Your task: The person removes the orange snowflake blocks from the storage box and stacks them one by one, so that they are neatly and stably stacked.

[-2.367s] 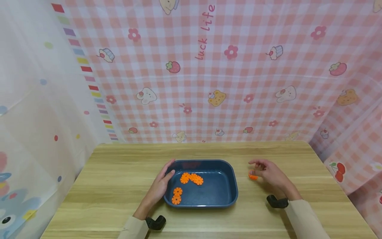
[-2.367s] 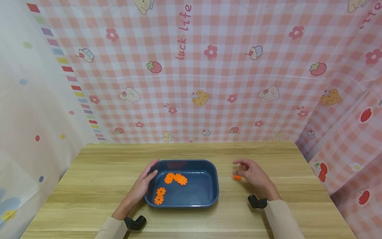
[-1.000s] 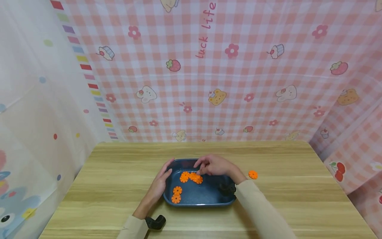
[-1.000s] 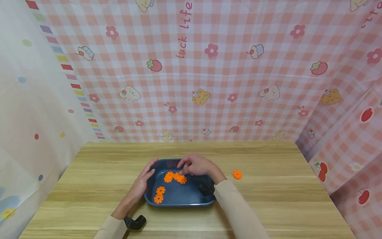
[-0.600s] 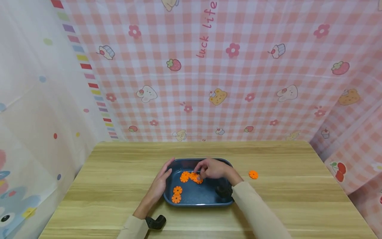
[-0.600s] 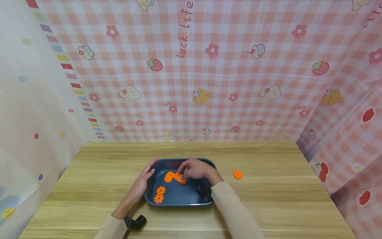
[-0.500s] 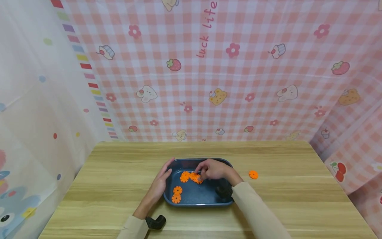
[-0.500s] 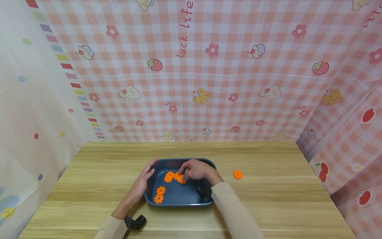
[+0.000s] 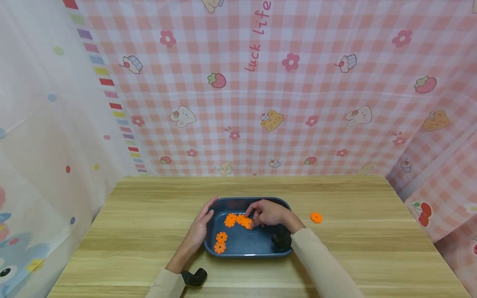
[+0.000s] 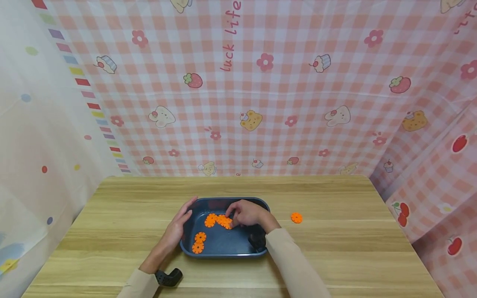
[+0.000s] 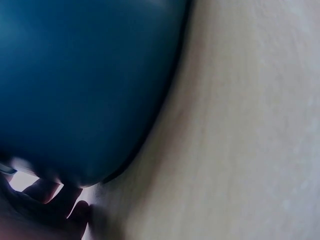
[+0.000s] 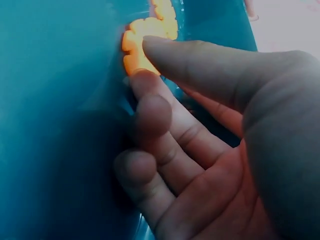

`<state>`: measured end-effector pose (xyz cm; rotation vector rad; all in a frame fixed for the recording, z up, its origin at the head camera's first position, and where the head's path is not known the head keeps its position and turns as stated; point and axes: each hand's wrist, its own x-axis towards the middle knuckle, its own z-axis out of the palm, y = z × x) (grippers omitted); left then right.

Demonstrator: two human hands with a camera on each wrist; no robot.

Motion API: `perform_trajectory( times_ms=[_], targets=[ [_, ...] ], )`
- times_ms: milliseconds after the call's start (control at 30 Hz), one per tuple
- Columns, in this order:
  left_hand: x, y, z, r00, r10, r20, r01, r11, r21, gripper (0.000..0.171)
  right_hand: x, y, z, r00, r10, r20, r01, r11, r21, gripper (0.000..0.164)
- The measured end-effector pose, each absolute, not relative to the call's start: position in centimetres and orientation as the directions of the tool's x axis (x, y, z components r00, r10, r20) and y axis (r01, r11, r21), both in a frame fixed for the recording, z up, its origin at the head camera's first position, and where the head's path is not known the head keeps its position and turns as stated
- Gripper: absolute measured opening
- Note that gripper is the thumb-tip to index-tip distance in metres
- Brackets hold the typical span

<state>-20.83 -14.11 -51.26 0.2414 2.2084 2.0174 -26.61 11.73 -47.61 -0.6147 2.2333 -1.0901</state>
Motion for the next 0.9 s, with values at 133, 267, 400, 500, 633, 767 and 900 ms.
perform_trajectory(
  times_ms=[133,267,400,500,633,767,900],
  targets=[
    [-20.8,-14.12,-51.33,-0.979,0.202,-0.002,0.019,0.1,0.995,0.047,-26.61,11.76,-47.76,-0.739,-0.611,-0.283,-0.156,0.564,-0.811,0.022],
    [-20.74,-14.13,-51.4,-0.98,0.197,-0.007,0.017,0.118,0.993,0.047,-26.6,11.84,-48.05,-0.749,-0.601,-0.28,-0.171,0.583,-0.795,0.019],
    [-20.69,-14.12,-51.38,-0.98,0.198,-0.007,0.017,0.12,0.993,0.047,-26.57,11.84,-48.17,-0.756,-0.596,-0.272,-0.184,0.592,-0.785,0.016],
    [-20.71,-14.12,-51.37,-0.98,0.199,-0.006,0.018,0.117,0.993,0.047,-26.55,11.82,-48.19,-0.758,-0.592,-0.273,-0.183,0.594,-0.783,0.015],
    [-20.7,-14.09,-51.34,-0.979,0.201,-0.009,0.015,0.116,0.993,0.047,-26.55,11.81,-48.23,-0.762,-0.584,-0.281,-0.172,0.6,-0.781,0.015],
    [-20.69,-14.06,-51.31,-0.979,0.204,-0.01,0.013,0.113,0.994,0.047,-26.56,11.82,-48.27,-0.763,-0.586,-0.273,-0.184,0.602,-0.777,0.015],
    [-20.73,-14.1,-51.38,-0.979,0.204,-0.013,0.01,0.112,0.994,0.047,-26.52,11.86,-48.24,-0.762,-0.591,-0.265,-0.197,0.601,-0.775,0.014]
  ],
)
